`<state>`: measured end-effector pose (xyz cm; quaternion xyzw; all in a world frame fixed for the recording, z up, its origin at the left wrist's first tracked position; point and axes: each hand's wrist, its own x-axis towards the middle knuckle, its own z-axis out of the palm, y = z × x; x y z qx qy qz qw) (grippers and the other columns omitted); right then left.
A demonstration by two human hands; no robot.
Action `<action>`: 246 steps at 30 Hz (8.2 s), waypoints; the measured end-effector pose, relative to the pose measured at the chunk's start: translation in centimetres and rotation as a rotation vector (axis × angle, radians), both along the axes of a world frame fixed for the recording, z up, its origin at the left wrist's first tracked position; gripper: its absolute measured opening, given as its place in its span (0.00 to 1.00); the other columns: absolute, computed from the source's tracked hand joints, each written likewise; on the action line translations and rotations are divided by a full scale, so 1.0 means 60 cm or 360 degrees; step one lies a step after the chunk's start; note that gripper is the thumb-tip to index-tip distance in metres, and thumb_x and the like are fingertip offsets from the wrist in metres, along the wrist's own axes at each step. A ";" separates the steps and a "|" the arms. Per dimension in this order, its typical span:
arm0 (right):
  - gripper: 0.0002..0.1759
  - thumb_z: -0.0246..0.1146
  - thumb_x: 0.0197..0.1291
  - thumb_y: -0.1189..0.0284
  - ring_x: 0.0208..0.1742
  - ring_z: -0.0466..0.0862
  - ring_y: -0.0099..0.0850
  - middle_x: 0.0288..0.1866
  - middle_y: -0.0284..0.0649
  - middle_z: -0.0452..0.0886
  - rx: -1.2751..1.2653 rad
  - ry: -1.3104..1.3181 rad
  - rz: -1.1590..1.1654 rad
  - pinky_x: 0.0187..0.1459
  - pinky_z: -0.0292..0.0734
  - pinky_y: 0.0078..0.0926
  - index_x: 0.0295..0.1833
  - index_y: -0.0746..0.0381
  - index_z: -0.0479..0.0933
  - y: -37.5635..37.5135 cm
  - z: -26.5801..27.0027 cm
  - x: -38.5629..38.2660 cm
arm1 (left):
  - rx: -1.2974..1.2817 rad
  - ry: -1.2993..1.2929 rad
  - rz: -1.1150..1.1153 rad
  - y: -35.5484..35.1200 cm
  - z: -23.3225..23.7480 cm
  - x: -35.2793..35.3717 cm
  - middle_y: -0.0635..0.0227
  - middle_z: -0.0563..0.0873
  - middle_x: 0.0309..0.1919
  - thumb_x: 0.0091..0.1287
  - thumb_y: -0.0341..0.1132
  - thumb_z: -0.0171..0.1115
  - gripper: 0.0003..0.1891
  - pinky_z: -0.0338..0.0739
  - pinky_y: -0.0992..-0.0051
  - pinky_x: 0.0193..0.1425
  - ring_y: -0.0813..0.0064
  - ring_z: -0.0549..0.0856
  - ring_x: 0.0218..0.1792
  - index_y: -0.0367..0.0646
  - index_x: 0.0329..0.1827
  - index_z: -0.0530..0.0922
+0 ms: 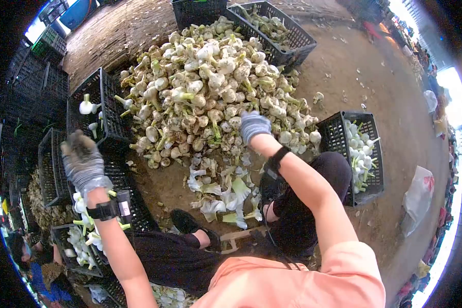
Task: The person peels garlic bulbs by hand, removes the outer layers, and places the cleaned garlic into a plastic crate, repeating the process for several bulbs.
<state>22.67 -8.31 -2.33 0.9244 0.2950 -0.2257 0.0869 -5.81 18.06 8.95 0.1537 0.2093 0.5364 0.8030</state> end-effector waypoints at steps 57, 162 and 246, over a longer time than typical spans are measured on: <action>0.11 0.59 0.51 0.78 0.36 0.80 0.38 0.34 0.45 0.79 0.1848 0.0839 0.0390 0.40 0.74 0.28 0.43 0.65 0.75 -0.033 0.114 -0.133 | -0.0092 0.0688 -0.1122 -0.262 -0.084 0.105 0.71 0.82 0.39 0.66 0.50 0.51 0.19 0.75 0.84 0.28 0.81 0.81 0.31 0.46 0.51 0.74; 0.16 0.55 0.57 0.63 0.36 0.80 0.48 0.31 0.51 0.79 0.0449 0.0633 0.0960 0.36 0.74 0.41 0.46 0.61 0.73 -0.036 0.053 -0.154 | -0.0972 0.0731 -0.0807 -0.203 -0.113 0.088 0.73 0.77 0.22 0.63 0.46 0.57 0.12 0.71 0.82 0.18 0.82 0.74 0.19 0.47 0.35 0.76; 0.17 0.64 0.54 0.63 0.32 0.80 0.32 0.30 0.43 0.80 0.1604 0.0871 0.0392 0.35 0.74 0.28 0.43 0.65 0.76 -0.023 0.139 -0.112 | 0.1373 0.1217 -0.1344 -0.286 -0.102 0.096 0.62 0.72 0.56 0.50 0.32 0.71 0.37 0.67 0.72 0.61 0.72 0.71 0.57 0.36 0.63 0.62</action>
